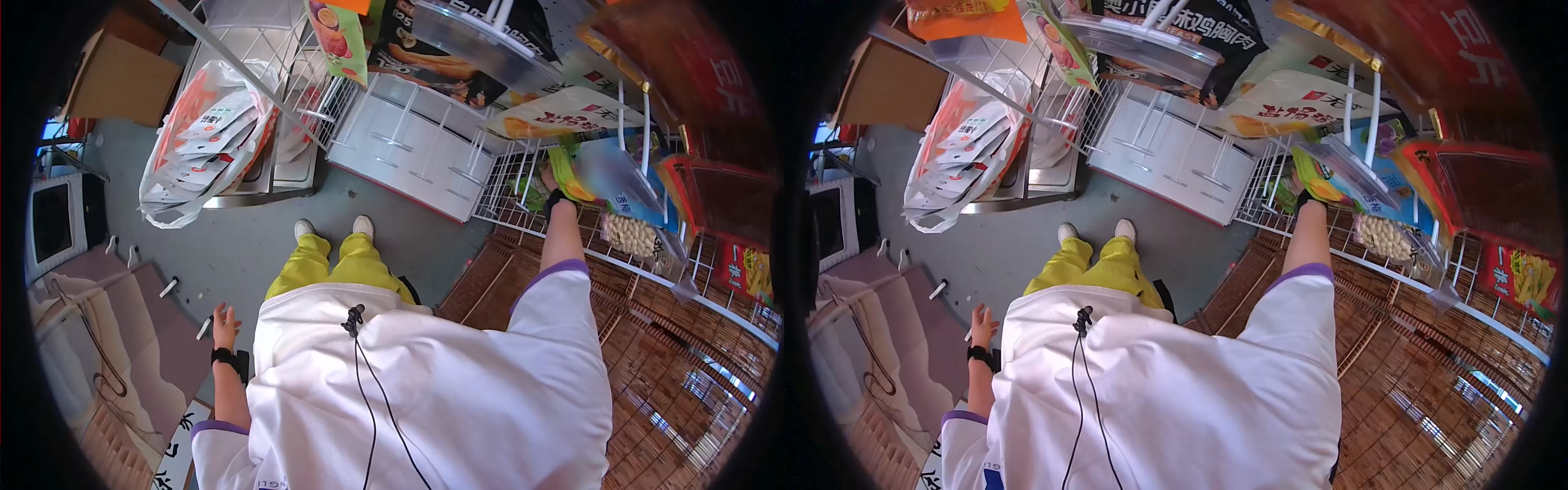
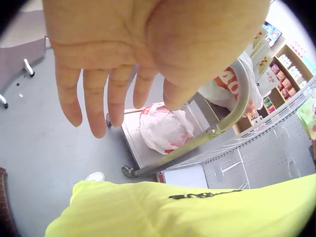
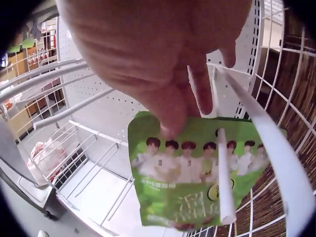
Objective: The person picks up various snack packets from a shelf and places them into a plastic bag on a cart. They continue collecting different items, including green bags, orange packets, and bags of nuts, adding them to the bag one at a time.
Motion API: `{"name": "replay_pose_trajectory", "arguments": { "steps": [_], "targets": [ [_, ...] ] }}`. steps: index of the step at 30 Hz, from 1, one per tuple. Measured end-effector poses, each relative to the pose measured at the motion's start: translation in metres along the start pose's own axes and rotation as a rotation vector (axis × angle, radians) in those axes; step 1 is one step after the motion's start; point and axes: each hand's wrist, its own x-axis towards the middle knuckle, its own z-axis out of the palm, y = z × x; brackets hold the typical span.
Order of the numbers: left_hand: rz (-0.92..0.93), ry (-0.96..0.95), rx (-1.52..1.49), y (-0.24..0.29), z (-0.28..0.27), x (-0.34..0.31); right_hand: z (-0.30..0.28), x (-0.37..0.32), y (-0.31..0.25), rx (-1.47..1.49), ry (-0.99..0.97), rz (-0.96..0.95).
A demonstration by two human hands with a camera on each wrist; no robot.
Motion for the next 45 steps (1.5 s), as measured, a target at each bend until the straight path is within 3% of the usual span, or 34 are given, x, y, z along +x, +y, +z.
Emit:
{"name": "replay_pose_trajectory", "arguments": {
  "steps": [2, 3, 7, 10, 12, 16, 24, 26, 30, 32, 35, 41, 45],
  "targets": [
    [0.006, -0.003, -0.013, 0.009, 0.004, 0.005, -0.007, -0.007, -0.005, 0.270, 0.017, 0.153],
    [0.031, -0.027, -0.024, 0.019, 0.008, 0.007, 0.015, -0.007, 0.009, 0.269, 0.017, 0.160],
    [0.101, -0.106, -0.024, 0.055, 0.020, 0.011, -0.125, -0.016, -0.041, 0.534, -0.360, 0.466],
    [0.158, -0.152, -0.001, 0.070, 0.026, 0.019, -0.175, -0.024, -0.054, 0.517, -0.429, 0.428],
    [0.174, -0.162, 0.007, 0.078, 0.028, 0.022, -0.169, -0.028, -0.050, 0.467, -0.449, 0.354],
    [0.194, -0.165, 0.016, 0.083, 0.030, 0.022, -0.149, -0.026, -0.045, 0.429, -0.521, 0.459],
    [0.116, -0.126, -0.003, 0.040, 0.025, 0.025, -0.128, -0.022, -0.037, 0.394, -0.572, 0.448],
    [0.086, -0.132, -0.017, 0.024, 0.026, 0.029, -0.128, -0.020, -0.040, 0.542, -0.515, 0.603],
    [0.035, -0.148, -0.034, 0.005, 0.030, 0.034, -0.174, -0.032, -0.052, 0.517, -0.607, 0.536],
    [0.032, -0.164, -0.041, 0.002, 0.032, 0.036, -0.170, -0.044, -0.046, 0.309, -0.444, 0.127],
    [0.050, -0.184, -0.031, 0.008, 0.035, 0.038, -0.199, -0.048, -0.058, 0.412, -0.531, 0.267],
    [0.108, -0.202, -0.006, 0.037, 0.042, 0.043, -0.208, -0.051, -0.062, 0.355, -0.553, 0.124],
    [0.143, -0.212, 0.001, 0.053, 0.045, 0.043, -0.235, -0.054, -0.080, 0.439, -0.589, 0.213]
  ]
}}
